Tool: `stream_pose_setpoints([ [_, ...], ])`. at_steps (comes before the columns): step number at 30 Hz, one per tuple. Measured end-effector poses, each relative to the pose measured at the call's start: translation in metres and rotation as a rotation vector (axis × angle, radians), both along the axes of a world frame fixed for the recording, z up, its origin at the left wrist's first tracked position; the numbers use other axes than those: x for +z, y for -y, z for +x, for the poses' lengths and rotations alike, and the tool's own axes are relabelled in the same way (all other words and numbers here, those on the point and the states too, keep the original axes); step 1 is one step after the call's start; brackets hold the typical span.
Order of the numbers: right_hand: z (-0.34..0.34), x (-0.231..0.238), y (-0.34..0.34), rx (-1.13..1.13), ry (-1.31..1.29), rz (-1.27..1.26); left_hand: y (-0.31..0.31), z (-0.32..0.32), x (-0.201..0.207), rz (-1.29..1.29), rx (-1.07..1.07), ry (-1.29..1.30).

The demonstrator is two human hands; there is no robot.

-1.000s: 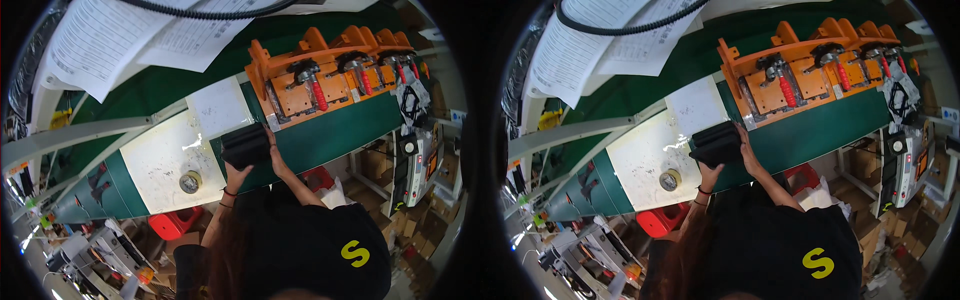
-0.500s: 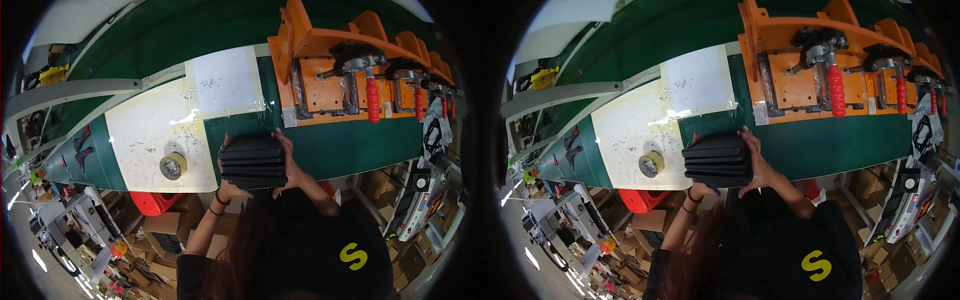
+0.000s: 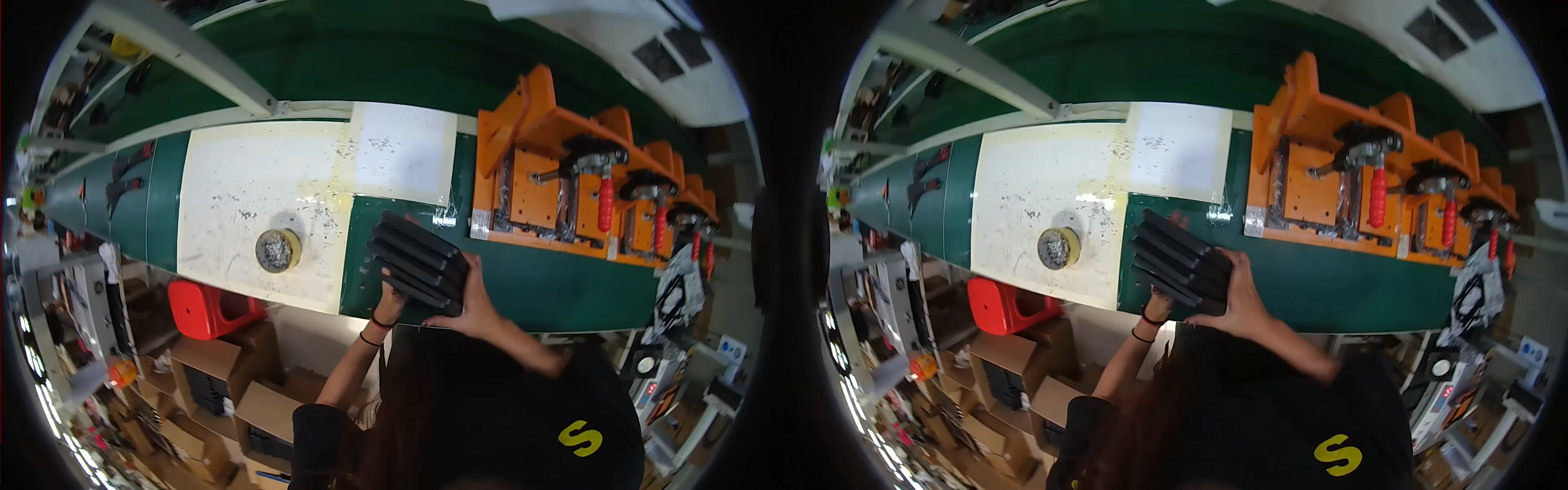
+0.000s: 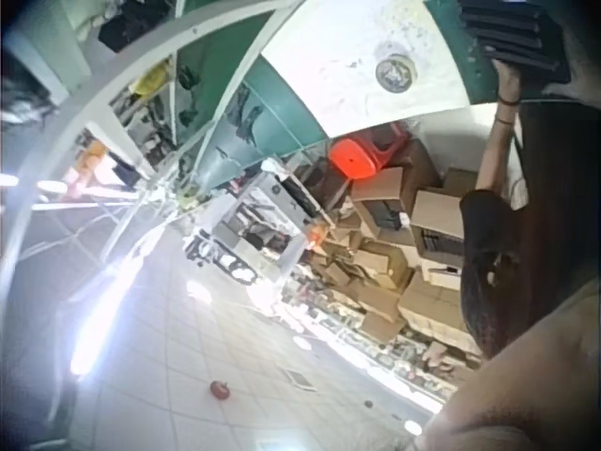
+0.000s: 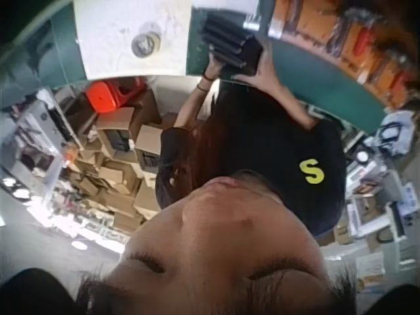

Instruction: The person assembles black electronic devices by placing them into orange clamping fixtures on a workbench. They then retrieve black plastic frames from a cardboard box and attach them to the devices. The person repeatedly handles the devices, moving them between the workbench and the box.

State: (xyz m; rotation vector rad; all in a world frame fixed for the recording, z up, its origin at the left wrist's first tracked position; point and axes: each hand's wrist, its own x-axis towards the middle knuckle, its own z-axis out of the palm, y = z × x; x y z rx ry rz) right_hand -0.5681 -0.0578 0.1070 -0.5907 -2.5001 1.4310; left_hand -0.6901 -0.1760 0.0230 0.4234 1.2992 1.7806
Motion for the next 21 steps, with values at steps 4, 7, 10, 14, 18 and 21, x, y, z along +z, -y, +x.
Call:
stream_pose_setpoints([
  [4, -0.014, 0.093, 0.031, -0.106, 0.388, 0.299, 0.008, 0.046, 0.024, 0.124, 0.220, 0.304],
  [7, -0.030, 0.134, 0.058, -0.085, 0.487, 0.480, 0.039, 0.081, 0.058, 0.236, 0.430, 0.524],
  [10, -0.046, 0.147, 0.089, 0.060, 0.458, 0.622, 0.088, 0.094, 0.087, 0.346, 0.624, 0.653],
  [14, -0.089, 0.160, 0.173, 0.386, 0.391, 0.605, 0.167, 0.094, 0.116, 0.480, 0.970, 0.646],
  [18, -0.125, 0.155, 0.285, 0.582, 0.273, 0.585, 0.269, 0.069, 0.124, 0.621, 1.045, 0.540],
  [21, -0.153, 0.161, 0.389, 0.767, 0.225, 0.524, 0.365, 0.048, 0.141, 0.446, 1.320, 0.406],
])
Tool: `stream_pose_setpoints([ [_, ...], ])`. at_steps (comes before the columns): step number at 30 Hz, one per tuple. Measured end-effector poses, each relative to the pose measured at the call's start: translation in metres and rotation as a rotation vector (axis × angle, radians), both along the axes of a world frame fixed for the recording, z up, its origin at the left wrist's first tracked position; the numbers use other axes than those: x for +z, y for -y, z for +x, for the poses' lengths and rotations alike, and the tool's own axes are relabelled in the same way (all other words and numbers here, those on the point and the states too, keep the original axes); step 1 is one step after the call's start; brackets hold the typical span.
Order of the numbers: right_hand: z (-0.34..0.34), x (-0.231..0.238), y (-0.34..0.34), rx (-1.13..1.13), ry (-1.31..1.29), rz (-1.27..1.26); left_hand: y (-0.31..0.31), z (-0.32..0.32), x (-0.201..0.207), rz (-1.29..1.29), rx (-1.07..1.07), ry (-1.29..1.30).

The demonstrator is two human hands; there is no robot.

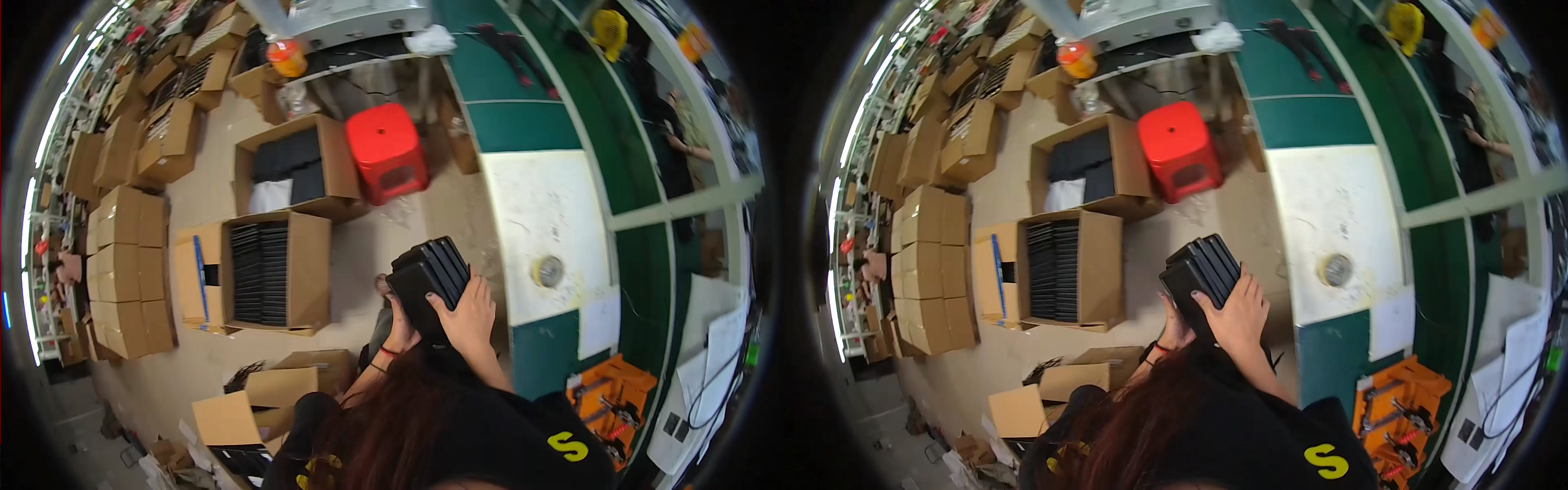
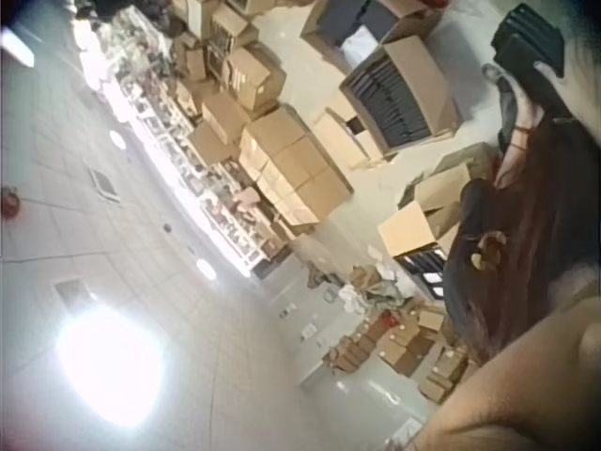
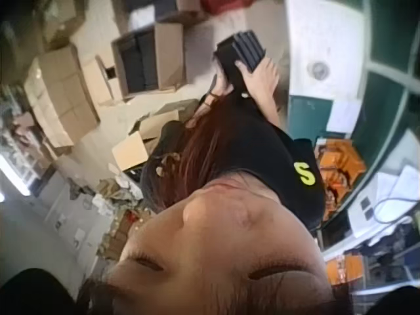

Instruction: The person assembles black electronic devices by placing them into orange clamping fixtures on a workbench. They then retrieve black plastic frames from a cardboard box and attach them to the devices. The person repeatedly handles the devices, moving them between the workbench and the box.

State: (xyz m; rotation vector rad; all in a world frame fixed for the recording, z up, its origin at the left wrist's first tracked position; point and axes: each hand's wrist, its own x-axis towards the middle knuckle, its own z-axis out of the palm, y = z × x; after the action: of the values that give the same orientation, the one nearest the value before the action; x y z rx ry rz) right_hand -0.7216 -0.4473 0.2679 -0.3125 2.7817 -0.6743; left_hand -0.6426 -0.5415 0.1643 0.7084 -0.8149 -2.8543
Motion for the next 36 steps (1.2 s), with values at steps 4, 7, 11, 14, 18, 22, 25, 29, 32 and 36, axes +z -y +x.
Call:
stream_pose_setpoints([
  [4, -0.032, 0.002, 0.134, 0.129, 0.030, -0.102, 0.142, -0.027, 0.008, -0.068, 0.086, -0.009],
  [7, -0.047, -0.019, 0.225, 0.143, 0.036, -0.172, 0.247, -0.037, -0.014, 0.042, 0.083, 0.129],
  [11, -0.070, -0.065, 0.344, 0.155, 0.091, -0.251, 0.365, -0.066, -0.039, -0.083, 0.141, 0.204],
  [14, -0.094, -0.112, 0.436, 0.152, 0.219, -0.259, 0.453, -0.085, -0.069, -0.048, 0.185, 0.290],
  [18, -0.109, -0.187, 0.548, 0.107, 0.316, -0.327, 0.576, -0.100, -0.152, -0.110, 0.145, 0.516],
  [22, -0.101, -0.262, 0.635, 0.035, 0.340, -0.278, 0.650, -0.121, -0.230, 0.033, -0.023, 0.423],
  [25, -0.094, -0.288, 0.673, 0.072, 0.365, -0.219, 0.679, -0.113, -0.276, 0.089, -0.117, 0.541],
  [29, -0.085, -0.324, 0.711, 0.088, 0.251, -0.137, 0.705, -0.099, -0.338, 0.195, -0.171, 0.641],
  [32, -0.086, -0.351, 0.720, 0.015, 0.353, -0.180, 0.722, -0.085, -0.368, 0.229, -0.205, 0.698],
  [36, -0.060, -0.388, 0.711, -0.213, 0.440, -0.367, 0.751, -0.079, -0.385, 0.223, -0.265, 0.757],
])
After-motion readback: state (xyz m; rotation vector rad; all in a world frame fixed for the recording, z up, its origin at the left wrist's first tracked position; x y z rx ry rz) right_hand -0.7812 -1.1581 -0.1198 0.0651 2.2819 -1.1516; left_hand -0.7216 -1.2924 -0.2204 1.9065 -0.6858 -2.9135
